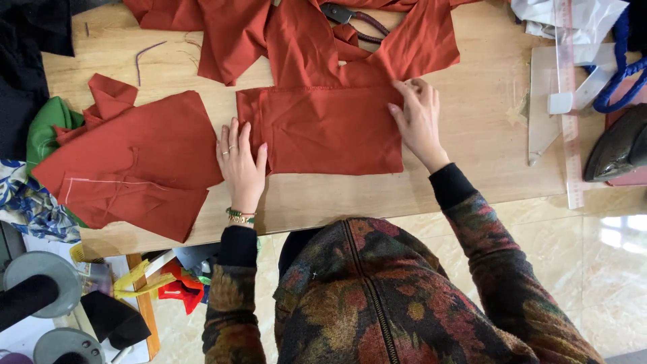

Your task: Cutting a pattern piece from orange fabric using scissors and then arranging and smoothing the cut pieces on a table.

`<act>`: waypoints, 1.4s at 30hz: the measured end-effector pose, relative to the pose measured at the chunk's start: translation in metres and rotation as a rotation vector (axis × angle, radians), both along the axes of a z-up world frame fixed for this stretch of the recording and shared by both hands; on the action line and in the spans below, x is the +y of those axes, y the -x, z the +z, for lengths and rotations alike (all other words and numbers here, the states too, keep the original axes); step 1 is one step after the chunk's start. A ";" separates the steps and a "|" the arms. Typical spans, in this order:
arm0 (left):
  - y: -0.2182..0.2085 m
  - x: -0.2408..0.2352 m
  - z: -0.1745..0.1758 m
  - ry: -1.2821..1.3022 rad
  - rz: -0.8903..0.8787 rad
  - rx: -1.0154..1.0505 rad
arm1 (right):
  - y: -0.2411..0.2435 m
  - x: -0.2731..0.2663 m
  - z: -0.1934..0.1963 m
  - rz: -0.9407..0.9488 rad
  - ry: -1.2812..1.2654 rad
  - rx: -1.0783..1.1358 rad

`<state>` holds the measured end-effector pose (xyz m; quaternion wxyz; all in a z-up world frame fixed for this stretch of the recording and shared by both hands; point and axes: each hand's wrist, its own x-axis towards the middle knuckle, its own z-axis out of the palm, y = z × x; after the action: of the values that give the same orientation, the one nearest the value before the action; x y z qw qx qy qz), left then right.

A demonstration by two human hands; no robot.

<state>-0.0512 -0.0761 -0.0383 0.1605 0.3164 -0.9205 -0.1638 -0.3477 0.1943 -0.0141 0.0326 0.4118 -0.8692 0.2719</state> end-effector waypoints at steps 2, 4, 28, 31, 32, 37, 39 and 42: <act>-0.005 -0.001 -0.004 0.040 0.026 -0.002 | -0.001 -0.007 0.004 0.018 -0.040 -0.025; -0.008 -0.005 -0.010 0.082 0.055 -0.001 | 0.002 -0.015 0.002 0.040 -0.078 -0.047; 0.062 0.118 -0.014 -1.745 0.117 0.443 | -0.106 -0.029 0.062 0.468 0.166 -0.590; 0.054 0.118 0.028 -1.605 0.313 0.383 | -0.108 -0.026 0.086 0.481 0.208 -0.689; 0.050 0.116 0.051 -1.538 0.367 0.368 | -0.107 -0.025 0.092 0.483 0.150 -0.720; -0.020 0.078 0.035 -0.519 -0.143 0.142 | -0.095 -0.012 0.073 0.603 0.035 -0.692; -0.025 0.060 0.095 -0.897 -0.340 0.414 | -0.098 -0.009 0.049 0.614 -0.016 -0.476; -0.016 0.047 0.190 -1.453 -0.626 0.828 | -0.090 -0.008 0.055 0.702 -0.098 -0.426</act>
<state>-0.0348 -0.0290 0.1513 0.1875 -0.0104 -0.5019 -0.8443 -0.2578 0.1866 0.0411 -0.2624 0.6188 -0.6753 0.3037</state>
